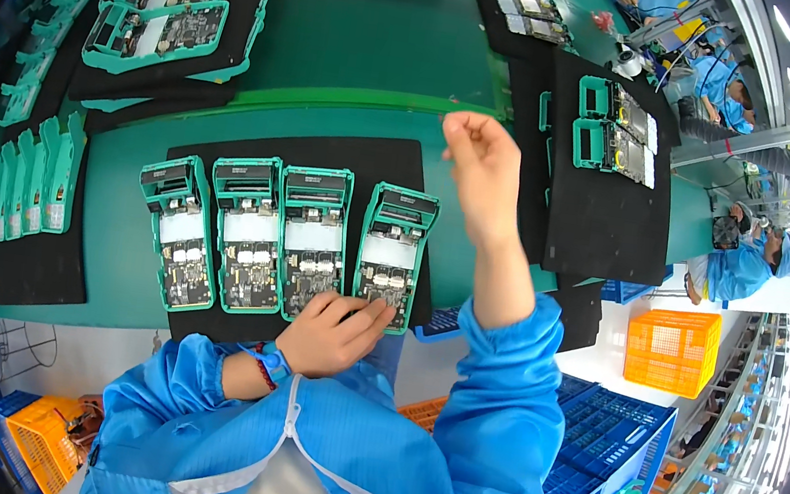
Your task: The person moves a tray of green device shells forward, picks up a circuit board, and fits it into a shell by hand. They repeat this process for the other shells on the tray before moving the completed tray aside and pulling a new one forward.
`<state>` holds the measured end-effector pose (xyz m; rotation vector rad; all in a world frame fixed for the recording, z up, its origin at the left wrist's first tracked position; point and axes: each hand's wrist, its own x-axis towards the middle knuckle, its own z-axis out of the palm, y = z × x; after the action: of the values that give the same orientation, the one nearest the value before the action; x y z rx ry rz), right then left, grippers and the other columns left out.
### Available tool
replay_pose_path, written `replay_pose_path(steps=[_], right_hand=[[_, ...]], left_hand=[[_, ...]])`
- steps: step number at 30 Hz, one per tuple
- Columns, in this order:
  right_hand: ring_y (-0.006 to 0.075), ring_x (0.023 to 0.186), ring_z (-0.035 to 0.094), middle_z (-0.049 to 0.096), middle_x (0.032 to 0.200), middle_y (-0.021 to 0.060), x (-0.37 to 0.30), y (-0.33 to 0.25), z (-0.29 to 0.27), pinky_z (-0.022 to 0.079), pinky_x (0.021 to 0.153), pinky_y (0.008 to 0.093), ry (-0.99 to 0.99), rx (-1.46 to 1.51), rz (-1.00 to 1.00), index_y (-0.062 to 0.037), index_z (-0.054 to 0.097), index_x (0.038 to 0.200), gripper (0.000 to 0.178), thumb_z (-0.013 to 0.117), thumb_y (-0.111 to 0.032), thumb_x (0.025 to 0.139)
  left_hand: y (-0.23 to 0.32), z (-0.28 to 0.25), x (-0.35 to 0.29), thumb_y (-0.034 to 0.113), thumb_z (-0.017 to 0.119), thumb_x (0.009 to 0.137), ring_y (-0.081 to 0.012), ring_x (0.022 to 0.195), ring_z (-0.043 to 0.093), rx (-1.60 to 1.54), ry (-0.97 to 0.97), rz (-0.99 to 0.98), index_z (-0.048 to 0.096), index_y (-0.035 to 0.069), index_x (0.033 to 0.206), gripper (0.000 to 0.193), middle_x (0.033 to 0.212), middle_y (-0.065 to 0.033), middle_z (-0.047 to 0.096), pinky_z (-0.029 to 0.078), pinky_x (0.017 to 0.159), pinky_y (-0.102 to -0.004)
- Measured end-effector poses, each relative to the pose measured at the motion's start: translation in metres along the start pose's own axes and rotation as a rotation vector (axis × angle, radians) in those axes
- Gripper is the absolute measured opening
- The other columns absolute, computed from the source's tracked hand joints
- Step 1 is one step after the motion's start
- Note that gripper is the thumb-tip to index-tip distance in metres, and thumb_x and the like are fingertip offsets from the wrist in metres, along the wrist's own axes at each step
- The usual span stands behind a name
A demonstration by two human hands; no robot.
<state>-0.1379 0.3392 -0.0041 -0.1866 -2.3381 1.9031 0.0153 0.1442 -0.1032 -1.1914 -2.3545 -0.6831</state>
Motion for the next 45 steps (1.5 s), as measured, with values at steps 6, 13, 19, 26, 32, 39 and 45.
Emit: replay_pose_path(steps=[6,13,19,26,32,39,45], right_hand=[[0.0055,0.071,0.052,0.061,0.08,-0.0024,0.091,0.051,-0.022,0.041,0.064,0.0227,0.016,-0.31,0.078,-0.0021,0.069,0.1,0.016,0.064,-0.017,0.096],[0.0096,0.075,0.061,0.065,0.081,0.0019,0.131,0.079,-0.028,0.047,0.066,0.0264,-0.049,-0.498,0.1,0.0001,0.068,0.1,0.017,0.066,-0.015,0.093],[0.0142,0.081,0.067,0.067,0.092,0.0091,0.117,0.077,-0.023,0.052,0.067,0.0286,0.149,-0.527,0.079,-0.0002,0.049,0.125,0.035,0.061,-0.009,0.094],[0.0127,0.097,0.063,0.066,0.111,0.0056,0.001,0.069,-0.024,0.048,0.083,0.0259,0.067,-0.034,-0.046,-0.0032,0.059,0.122,0.025,0.053,-0.019,0.104],[0.0207,0.127,0.051,0.056,0.138,0.0128,-0.066,0.07,-0.032,0.041,0.103,0.0321,-0.222,-0.135,-0.082,-0.0003,0.055,0.134,0.038,0.054,-0.024,0.104],[0.0313,0.126,0.052,0.057,0.135,0.0157,-0.071,0.082,-0.012,0.039,0.107,0.0375,-0.135,-0.339,-0.268,-0.0004,0.064,0.123,0.035,0.06,-0.027,0.1],[0.0343,0.124,0.052,0.056,0.135,0.0174,-0.059,0.069,0.002,0.039,0.106,0.0407,-0.12,-0.502,-0.342,-0.0013,0.065,0.123,0.037,0.059,-0.03,0.1]], left_hand=[[-0.003,0.003,0.002,0.016,0.068,0.082,-0.0156,0.099,0.059,0.048,0.055,0.056,0.07,0.007,0.119,0.038,0.119,-0.0029,0.064,0.046,0.081,-0.0307],[-0.002,0.004,0.005,0.013,0.062,0.084,-0.0174,0.097,0.058,0.027,0.111,0.067,0.069,0.0,0.115,0.035,0.112,-0.0063,0.064,0.047,0.077,-0.0289],[0.0,0.004,-0.001,0.016,0.065,0.084,-0.0166,0.101,0.059,0.051,0.055,0.06,0.07,0.006,0.12,0.037,0.119,-0.004,0.064,0.046,0.083,-0.0298],[0.001,0.003,-0.003,0.014,0.06,0.084,-0.017,0.105,0.059,0.006,0.029,0.019,0.069,0.006,0.121,0.039,0.122,-0.0046,0.064,0.046,0.085,-0.0305],[0.002,0.0,0.002,0.014,0.056,0.086,-0.0162,0.108,0.059,0.018,-0.014,0.04,0.066,0.005,0.126,0.042,0.124,-0.0047,0.062,0.044,0.087,-0.0306],[0.007,-0.004,0.007,0.024,0.065,0.091,-0.0233,0.13,0.053,-0.033,-0.08,-0.066,0.064,0.008,0.124,0.037,0.141,-0.0076,0.056,0.043,0.104,-0.0404],[0.019,-0.009,0.02,0.023,0.066,0.09,-0.0255,0.134,0.047,-0.001,-0.175,-0.178,0.057,0.008,0.134,0.047,0.144,-0.0104,0.051,0.034,0.111,-0.0489]])
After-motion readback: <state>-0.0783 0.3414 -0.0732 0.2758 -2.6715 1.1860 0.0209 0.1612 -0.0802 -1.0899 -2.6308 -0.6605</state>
